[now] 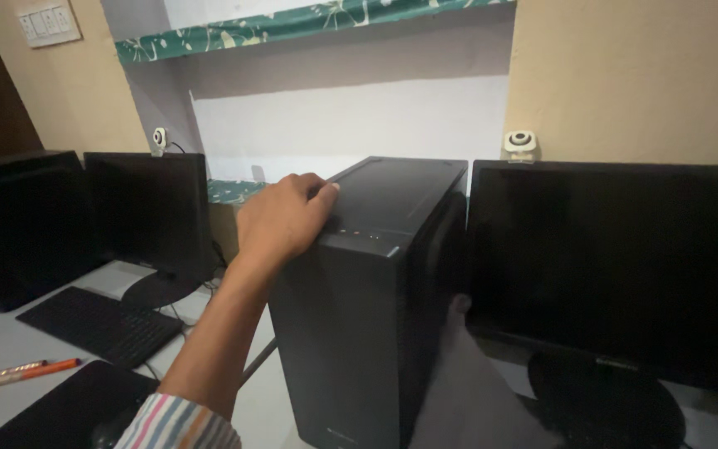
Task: The person wipes the exterior of a black computer tower with a gray cloth, covering the top, front, sides, and back. The person rotates the tower to access different surfaces and continues wiping until the entire exterior is covered.
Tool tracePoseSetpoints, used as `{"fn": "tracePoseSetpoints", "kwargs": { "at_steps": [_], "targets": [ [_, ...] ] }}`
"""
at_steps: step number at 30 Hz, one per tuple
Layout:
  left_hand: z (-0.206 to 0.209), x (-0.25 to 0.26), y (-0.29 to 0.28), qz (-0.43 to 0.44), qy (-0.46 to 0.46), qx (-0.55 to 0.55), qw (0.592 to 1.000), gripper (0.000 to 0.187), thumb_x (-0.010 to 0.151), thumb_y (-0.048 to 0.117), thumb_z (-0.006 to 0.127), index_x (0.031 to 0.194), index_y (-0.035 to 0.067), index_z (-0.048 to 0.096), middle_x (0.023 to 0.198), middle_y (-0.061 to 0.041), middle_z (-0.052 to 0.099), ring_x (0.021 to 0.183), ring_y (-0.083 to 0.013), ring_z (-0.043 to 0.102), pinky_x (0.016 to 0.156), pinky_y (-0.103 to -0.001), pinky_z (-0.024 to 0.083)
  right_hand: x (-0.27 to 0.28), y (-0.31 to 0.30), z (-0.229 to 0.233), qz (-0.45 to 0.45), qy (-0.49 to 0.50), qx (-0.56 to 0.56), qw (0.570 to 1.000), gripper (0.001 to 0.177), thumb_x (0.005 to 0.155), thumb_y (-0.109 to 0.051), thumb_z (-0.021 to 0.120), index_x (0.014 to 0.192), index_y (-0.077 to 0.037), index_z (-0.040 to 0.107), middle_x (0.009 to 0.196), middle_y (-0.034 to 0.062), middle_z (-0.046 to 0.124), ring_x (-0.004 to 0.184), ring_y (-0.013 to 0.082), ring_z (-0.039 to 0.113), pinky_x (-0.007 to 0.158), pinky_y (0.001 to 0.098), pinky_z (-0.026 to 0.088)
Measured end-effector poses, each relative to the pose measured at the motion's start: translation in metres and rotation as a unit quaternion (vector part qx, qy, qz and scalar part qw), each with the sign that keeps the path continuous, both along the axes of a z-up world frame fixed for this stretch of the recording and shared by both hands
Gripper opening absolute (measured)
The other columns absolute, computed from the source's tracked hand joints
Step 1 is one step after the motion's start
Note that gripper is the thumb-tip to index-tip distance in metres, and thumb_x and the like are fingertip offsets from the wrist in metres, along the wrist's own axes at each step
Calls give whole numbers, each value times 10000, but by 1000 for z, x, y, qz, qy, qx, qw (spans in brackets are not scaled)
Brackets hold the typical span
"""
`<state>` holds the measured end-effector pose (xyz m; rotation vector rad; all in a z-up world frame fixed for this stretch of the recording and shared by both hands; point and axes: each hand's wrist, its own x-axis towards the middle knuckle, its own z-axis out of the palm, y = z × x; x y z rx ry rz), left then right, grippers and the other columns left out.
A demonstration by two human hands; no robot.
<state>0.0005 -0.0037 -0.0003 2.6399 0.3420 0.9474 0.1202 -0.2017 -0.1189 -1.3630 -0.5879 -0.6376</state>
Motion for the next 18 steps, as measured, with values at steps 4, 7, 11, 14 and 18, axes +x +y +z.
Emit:
{"fn": "tracePoseSetpoints", "kwargs": {
  "at_steps": [4,7,11,14,18],
  "targets": [
    [0,1,1,-3,-9,6,1000,461,919,502,499,1185,234,762,1061,-135,762,1037,-372,694,926,-492,510,1,3,-1,-7,-11,-4,1000,693,978,-587,376,1533,-173,386,1594,141,377,1493,330,348,1213,532,264],
    [-1,2,2,-5,-1,0,1000,460,920,504,495,1179,237,764,1060,-132,763,1038,-368,697,922,-488,517,0,8,-8,-6,-12,-10,1000,679,979,-583,378,1524,-178,402,1588,133,391,1493,326,352,1216,532,260],
    [-1,3,2,-6,-7,0,1000,462,922,510,492,1171,236,769,1054,-132,764,1037,-369,697,922,-489,515,2,15,-10,0,-14,-14,1000,662,980,-577,381,1512,-184,422,1580,121,410,1493,322,357,1220,531,254],
    [0,4,3,-2,4,-2,1000,466,929,511,483,1179,237,765,1036,-137,766,1023,-367,703,929,-486,512,5,18,-9,1,-22,-23,1000,649,981,-573,383,1502,-189,437,1574,113,424,1493,319,361,1222,530,250],
    [1,5,4,-5,8,7,1000,467,932,509,470,1182,244,761,1040,-128,761,1026,-366,698,921,-488,513,9,13,-12,5,-24,-23,999,633,983,-567,385,1490,-196,458,1565,102,443,1493,314,367,1226,529,244]
  ]
}}
